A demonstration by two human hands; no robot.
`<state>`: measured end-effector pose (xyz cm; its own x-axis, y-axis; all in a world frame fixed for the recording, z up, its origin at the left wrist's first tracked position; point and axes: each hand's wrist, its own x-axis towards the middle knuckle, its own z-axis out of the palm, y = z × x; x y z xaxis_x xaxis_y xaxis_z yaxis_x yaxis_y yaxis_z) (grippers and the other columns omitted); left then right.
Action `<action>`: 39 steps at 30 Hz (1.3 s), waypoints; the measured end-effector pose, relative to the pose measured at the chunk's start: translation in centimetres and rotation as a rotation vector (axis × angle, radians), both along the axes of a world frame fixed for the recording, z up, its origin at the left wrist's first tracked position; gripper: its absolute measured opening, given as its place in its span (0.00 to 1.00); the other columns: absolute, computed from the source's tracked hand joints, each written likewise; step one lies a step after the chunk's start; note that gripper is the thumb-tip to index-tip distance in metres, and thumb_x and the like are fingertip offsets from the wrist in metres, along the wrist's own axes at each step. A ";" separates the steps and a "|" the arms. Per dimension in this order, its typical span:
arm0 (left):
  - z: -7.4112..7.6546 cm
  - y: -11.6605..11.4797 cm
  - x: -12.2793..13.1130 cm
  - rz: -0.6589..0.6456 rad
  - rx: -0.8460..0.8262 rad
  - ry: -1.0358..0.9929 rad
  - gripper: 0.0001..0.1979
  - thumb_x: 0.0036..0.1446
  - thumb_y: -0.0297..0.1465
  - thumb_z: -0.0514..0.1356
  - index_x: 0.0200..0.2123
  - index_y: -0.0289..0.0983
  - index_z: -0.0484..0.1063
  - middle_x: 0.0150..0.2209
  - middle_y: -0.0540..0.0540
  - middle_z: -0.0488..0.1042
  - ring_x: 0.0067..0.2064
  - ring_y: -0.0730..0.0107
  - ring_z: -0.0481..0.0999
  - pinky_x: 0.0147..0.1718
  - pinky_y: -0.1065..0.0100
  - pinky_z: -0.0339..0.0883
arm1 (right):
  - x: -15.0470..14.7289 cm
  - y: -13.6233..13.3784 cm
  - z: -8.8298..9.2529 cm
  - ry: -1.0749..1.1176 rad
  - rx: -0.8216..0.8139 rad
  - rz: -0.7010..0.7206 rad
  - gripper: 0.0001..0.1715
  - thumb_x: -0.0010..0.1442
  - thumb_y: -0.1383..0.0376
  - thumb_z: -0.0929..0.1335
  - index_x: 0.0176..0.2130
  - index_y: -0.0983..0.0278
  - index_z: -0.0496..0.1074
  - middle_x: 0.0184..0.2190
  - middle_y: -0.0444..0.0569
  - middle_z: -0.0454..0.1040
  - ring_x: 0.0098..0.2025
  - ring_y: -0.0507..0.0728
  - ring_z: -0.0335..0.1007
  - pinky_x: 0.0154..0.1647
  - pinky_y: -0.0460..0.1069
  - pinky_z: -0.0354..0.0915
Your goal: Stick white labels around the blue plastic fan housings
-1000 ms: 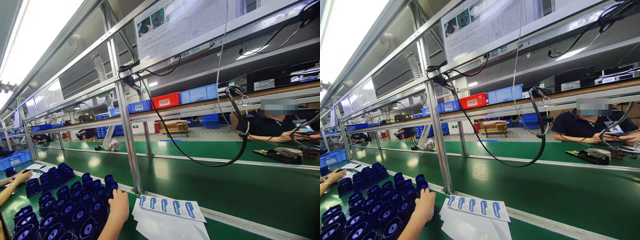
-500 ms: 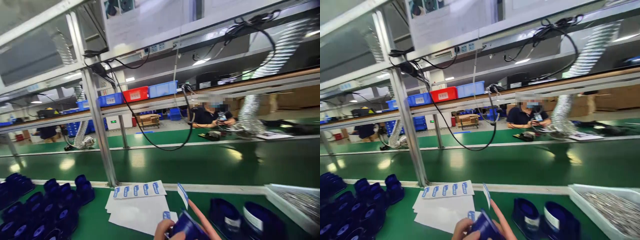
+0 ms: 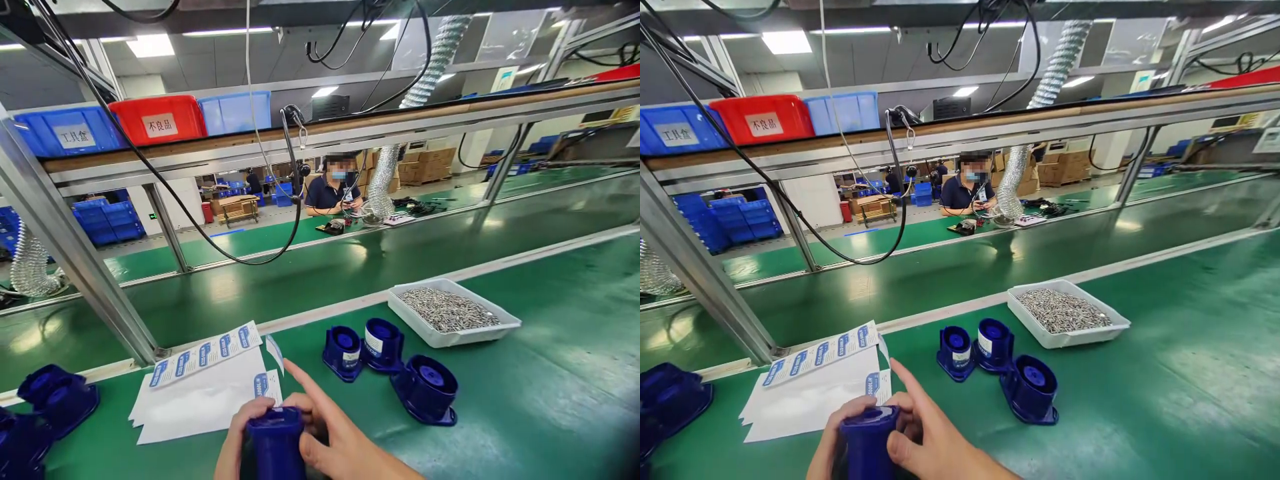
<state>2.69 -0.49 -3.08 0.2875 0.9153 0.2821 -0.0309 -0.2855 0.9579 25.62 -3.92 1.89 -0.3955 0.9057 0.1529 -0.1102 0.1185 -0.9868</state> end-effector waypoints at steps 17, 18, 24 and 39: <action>1.4 -2.9 2.8 0.202 0.426 0.268 0.28 0.52 0.31 0.65 0.58 0.45 0.71 0.53 0.39 0.70 0.53 0.48 0.77 0.51 0.49 0.76 | -3.2 -0.3 0.4 -0.515 0.179 -0.384 0.63 0.53 0.58 0.71 0.77 0.64 0.40 0.65 0.63 0.69 0.61 0.72 0.72 0.67 0.70 0.64; 1.6 -2.8 2.8 0.207 0.382 0.266 0.28 0.51 0.30 0.65 0.57 0.45 0.71 0.53 0.40 0.70 0.53 0.48 0.77 0.50 0.50 0.76 | -3.5 -0.4 0.6 -0.561 0.167 -0.366 0.66 0.52 0.58 0.71 0.78 0.64 0.39 0.68 0.65 0.66 0.65 0.73 0.70 0.68 0.70 0.63; 2.1 -1.9 2.4 0.209 0.099 0.178 0.32 0.45 0.30 0.69 0.56 0.44 0.70 0.59 0.40 0.69 0.60 0.45 0.74 0.47 0.55 0.78 | -1.9 -0.4 0.3 -0.720 0.265 -0.145 0.78 0.48 0.58 0.79 0.79 0.68 0.33 0.79 0.71 0.38 0.80 0.78 0.40 0.78 0.71 0.51; 1.8 0.7 -0.1 0.041 0.085 0.159 0.36 0.56 0.25 0.67 0.64 0.46 0.56 0.64 0.38 0.60 0.64 0.52 0.69 0.60 0.54 0.74 | 0.3 -0.1 2.1 -0.046 0.251 -0.677 0.09 0.59 0.57 0.79 0.34 0.60 0.84 0.23 0.47 0.79 0.24 0.54 0.73 0.26 0.48 0.69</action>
<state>2.61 0.25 -1.28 0.2971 0.9022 0.3126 0.1321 -0.3631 0.9223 25.93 -4.03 3.97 0.2284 0.8941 0.3854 0.1089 0.3699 -0.9227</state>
